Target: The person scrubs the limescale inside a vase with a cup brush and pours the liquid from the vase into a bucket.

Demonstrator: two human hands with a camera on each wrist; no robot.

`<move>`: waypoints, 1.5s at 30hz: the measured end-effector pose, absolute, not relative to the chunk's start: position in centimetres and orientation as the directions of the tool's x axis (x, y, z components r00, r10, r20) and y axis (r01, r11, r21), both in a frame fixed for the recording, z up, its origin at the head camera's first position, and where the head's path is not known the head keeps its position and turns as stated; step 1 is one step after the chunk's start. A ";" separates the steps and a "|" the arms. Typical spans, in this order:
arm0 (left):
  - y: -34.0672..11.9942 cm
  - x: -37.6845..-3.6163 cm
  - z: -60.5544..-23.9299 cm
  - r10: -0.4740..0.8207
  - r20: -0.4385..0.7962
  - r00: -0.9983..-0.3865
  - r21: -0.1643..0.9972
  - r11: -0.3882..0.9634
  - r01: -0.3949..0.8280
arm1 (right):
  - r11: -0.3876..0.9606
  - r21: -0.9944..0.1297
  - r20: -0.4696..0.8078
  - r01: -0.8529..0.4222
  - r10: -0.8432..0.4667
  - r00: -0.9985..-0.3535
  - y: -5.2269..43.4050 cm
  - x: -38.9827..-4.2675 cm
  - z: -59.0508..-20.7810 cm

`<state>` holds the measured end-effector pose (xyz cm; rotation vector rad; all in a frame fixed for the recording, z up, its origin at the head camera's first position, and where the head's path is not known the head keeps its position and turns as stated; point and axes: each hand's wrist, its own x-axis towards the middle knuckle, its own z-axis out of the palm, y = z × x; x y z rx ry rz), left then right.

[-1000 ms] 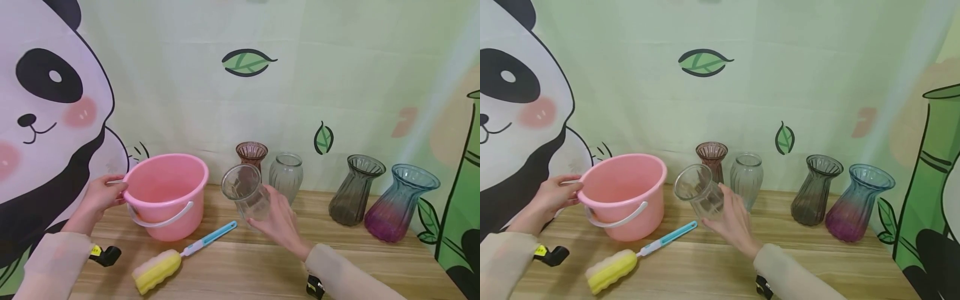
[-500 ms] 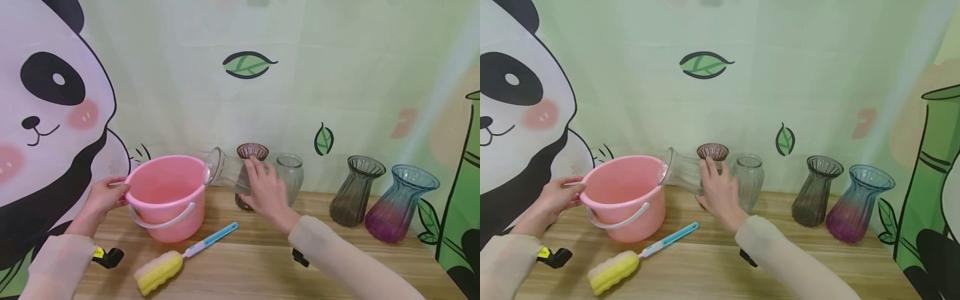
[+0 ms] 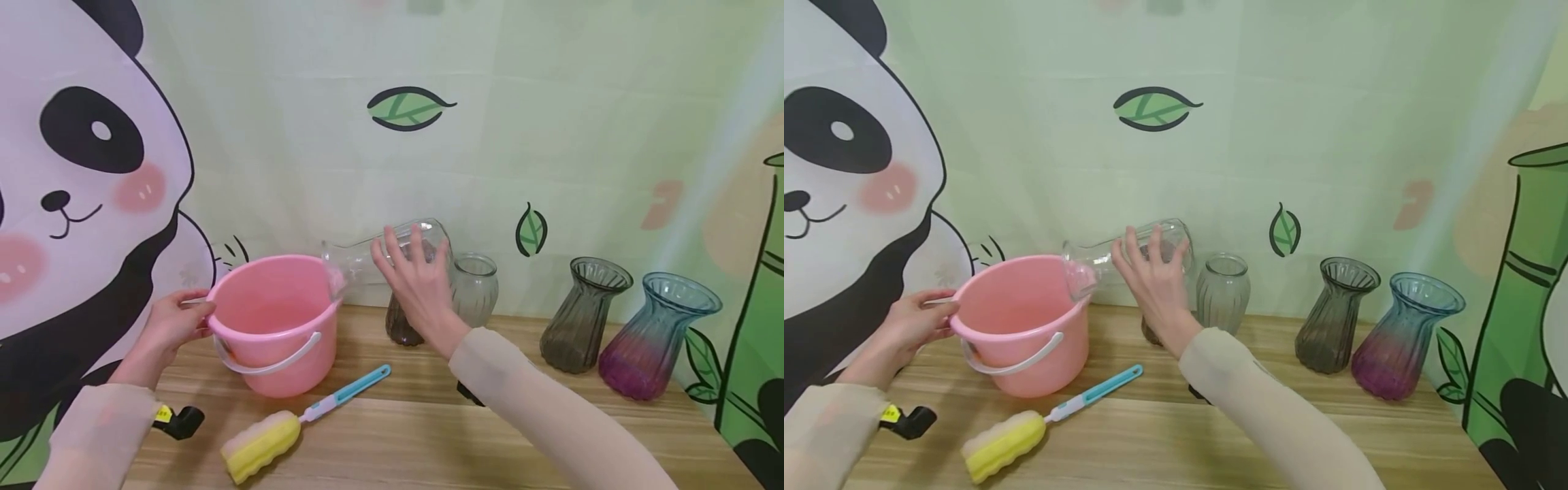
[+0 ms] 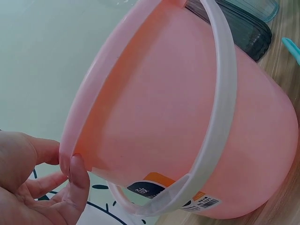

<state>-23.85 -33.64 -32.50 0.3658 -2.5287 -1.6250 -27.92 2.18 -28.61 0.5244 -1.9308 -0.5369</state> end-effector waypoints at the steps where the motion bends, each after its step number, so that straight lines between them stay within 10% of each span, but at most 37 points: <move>1: -33.7 -23.9 -32.5 -0.265 -0.035 -0.964 0.907 0.396 -0.142 | 0.800 0.588 0.721 -0.118 -0.585 -0.372 2.0 -28.2 -28.5; 8: -33.8 -23.9 -32.4 -0.265 -0.042 -0.963 0.910 0.388 -0.146 | 0.776 0.626 0.745 -0.080 -0.625 -0.232 1.1 -29.8 -28.1; 25: -33.4 -23.6 -32.4 -0.257 -0.031 -0.966 0.907 0.398 -0.135 | 0.771 0.623 0.743 -0.132 -0.636 -0.211 2.7 -30.3 -29.2; 31: -32.4 -23.2 -31.8 -0.333 0.154 -0.930 0.796 0.599 -0.082 | 0.825 0.475 0.813 -0.307 -0.545 -0.205 3.4 -29.9 -29.5; 35: -29.6 -23.2 -30.9 -0.343 0.425 -0.838 0.711 0.699 0.075 | 0.825 0.329 0.859 -0.458 -0.464 -0.219 3.9 -29.4 -29.8; 40: -24.5 -23.8 -30.4 -0.045 0.739 -0.672 0.467 0.752 0.464 | 0.779 0.182 0.874 -0.600 -0.408 -0.265 4.1 -28.3 -30.0; 45: -19.7 -23.6 -30.1 0.193 0.647 -0.738 0.513 0.607 0.608 | 0.728 -0.022 0.855 -0.685 -0.341 -0.390 4.1 -26.6 -30.3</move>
